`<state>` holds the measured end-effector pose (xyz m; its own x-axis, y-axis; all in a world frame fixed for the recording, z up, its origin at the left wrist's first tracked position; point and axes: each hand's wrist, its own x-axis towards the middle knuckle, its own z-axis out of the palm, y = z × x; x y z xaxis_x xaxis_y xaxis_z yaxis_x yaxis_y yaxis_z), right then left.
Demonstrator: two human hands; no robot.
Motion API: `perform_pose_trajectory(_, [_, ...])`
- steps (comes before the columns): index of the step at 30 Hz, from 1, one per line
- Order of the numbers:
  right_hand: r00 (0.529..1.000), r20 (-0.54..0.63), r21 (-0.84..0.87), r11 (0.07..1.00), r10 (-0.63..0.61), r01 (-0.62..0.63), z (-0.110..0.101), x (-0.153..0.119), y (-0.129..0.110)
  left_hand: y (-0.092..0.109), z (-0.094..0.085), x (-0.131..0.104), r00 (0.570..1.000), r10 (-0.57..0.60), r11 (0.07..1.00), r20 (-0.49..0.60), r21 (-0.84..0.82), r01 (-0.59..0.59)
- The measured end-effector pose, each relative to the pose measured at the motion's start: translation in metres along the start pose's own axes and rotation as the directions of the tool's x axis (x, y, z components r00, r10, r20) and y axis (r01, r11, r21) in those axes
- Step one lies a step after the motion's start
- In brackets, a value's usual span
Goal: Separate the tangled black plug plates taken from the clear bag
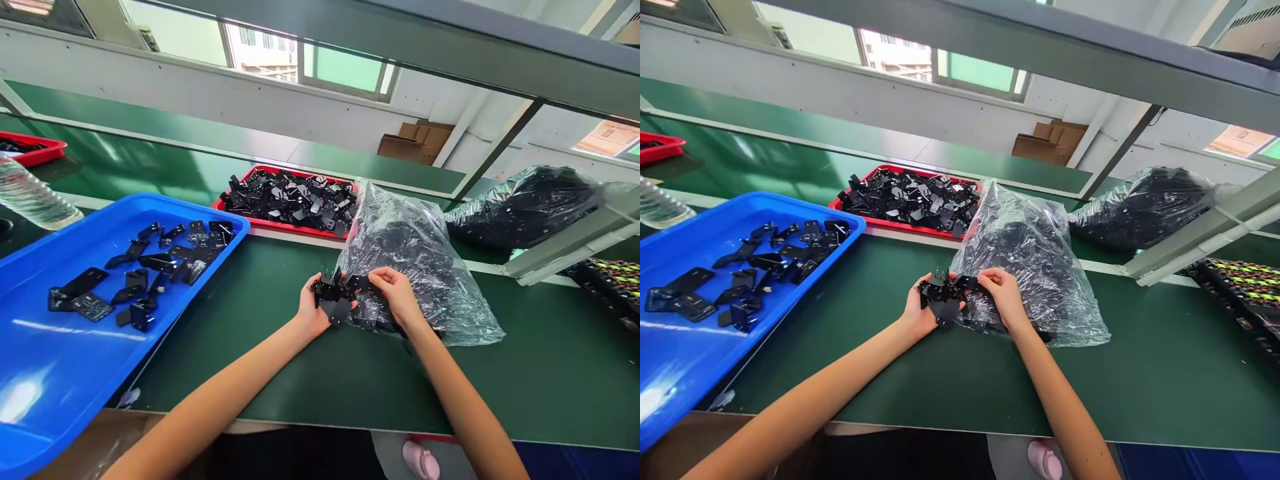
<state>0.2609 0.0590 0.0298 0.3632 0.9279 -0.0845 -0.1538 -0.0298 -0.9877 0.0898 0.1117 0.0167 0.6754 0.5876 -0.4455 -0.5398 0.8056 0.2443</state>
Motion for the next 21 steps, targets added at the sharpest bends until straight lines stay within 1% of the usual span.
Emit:
perform_pose_trajectory(3, [1.000, -0.010, -0.072, 0.997, 0.009, -0.009, -0.002, -0.010, 0.013, -0.001, 0.001, 0.001, 1.000, 0.020, 1.000, -0.013, 0.008, -0.020])
perform_pose_trajectory(6, [1.000, -0.005, -0.089, 0.996, 0.026, -0.026, 0.000, -0.016, 0.017, -0.001, 0.003, 0.001, 0.999, 0.031, 0.999, -0.030, 0.010, -0.031])
perform_pose_trajectory(9, [0.999, -0.031, -0.036, 0.999, 0.031, -0.032, 0.003, -0.020, 0.018, -0.002, 0.005, 0.001, 0.999, 0.030, 1.000, -0.036, 0.000, -0.030])
perform_pose_trajectory(14, [0.994, -0.111, 0.050, 0.999, 0.013, -0.008, 0.006, -0.025, 0.020, -0.002, 0.005, 0.002, 0.999, 0.031, 0.999, -0.010, -0.012, -0.031])
perform_pose_trajectory(18, [0.991, -0.134, 0.076, 0.997, 0.030, -0.020, 0.008, -0.028, 0.019, -0.002, 0.002, 0.003, 0.999, 0.032, 0.999, 0.006, 0.004, -0.032])
perform_pose_trajectory(21, [0.991, -0.126, 0.123, 0.992, 0.042, -0.027, 0.008, -0.029, 0.018, -0.002, 0.001, 0.004, 1.000, 0.027, 1.000, 0.001, 0.016, -0.027])
